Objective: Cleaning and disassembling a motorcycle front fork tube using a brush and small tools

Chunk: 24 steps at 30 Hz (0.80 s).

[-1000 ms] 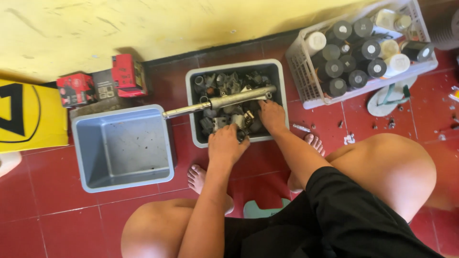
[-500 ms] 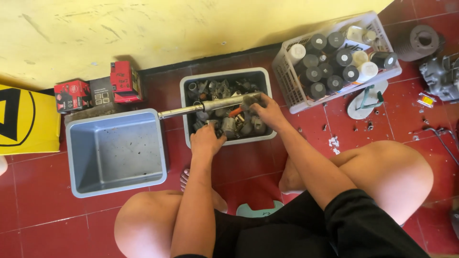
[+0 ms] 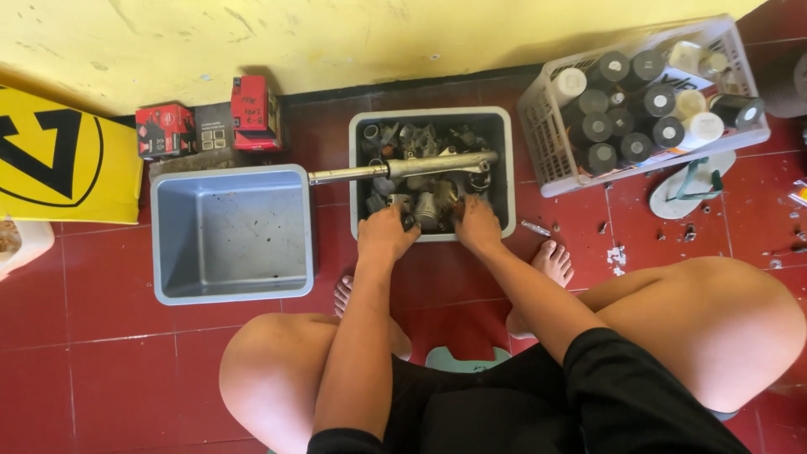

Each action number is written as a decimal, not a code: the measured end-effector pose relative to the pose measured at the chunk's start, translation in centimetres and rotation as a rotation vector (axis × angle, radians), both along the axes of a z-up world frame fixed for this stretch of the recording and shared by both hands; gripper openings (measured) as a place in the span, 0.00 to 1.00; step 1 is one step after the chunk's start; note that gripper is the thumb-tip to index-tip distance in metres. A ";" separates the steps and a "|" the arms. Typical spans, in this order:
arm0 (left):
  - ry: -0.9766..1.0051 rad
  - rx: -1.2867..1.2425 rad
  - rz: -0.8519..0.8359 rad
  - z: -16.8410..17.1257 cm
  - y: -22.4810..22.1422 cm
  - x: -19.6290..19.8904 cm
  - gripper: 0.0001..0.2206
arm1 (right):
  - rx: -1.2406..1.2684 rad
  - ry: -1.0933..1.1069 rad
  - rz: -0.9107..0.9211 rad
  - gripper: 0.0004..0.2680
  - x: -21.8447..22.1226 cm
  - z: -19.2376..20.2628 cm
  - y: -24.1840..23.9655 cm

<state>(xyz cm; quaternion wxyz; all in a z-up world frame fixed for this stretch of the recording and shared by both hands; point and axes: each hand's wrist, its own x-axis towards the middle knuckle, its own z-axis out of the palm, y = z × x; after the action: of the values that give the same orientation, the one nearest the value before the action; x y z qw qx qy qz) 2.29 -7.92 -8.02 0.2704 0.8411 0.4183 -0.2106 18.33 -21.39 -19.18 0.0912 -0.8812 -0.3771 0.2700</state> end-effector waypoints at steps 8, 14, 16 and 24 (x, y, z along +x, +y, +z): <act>-0.167 -0.155 0.151 -0.3 2.1 -2.0 0.23 | 0.162 -0.085 0.082 0.14 1.7 -1.0 -1.0; -0.162 -0.145 0.166 -1.3 2.4 -2.1 0.23 | 0.243 0.038 -0.095 0.14 1.5 0.2 -0.9; -0.171 -0.137 0.173 -2.0 2.3 -1.8 0.23 | 0.272 0.088 -0.144 0.14 1.5 0.8 -0.6; -0.124 0.055 0.000 -0.3 0.6 1.1 0.22 | 0.463 0.215 -0.436 0.14 2.4 4.9 1.3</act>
<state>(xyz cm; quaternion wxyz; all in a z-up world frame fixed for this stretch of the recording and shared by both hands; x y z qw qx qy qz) 3.36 -7.32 -8.36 0.2725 0.8597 0.4063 -0.1467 20.69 -20.05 -14.30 0.3839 -0.8635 -0.2191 0.2428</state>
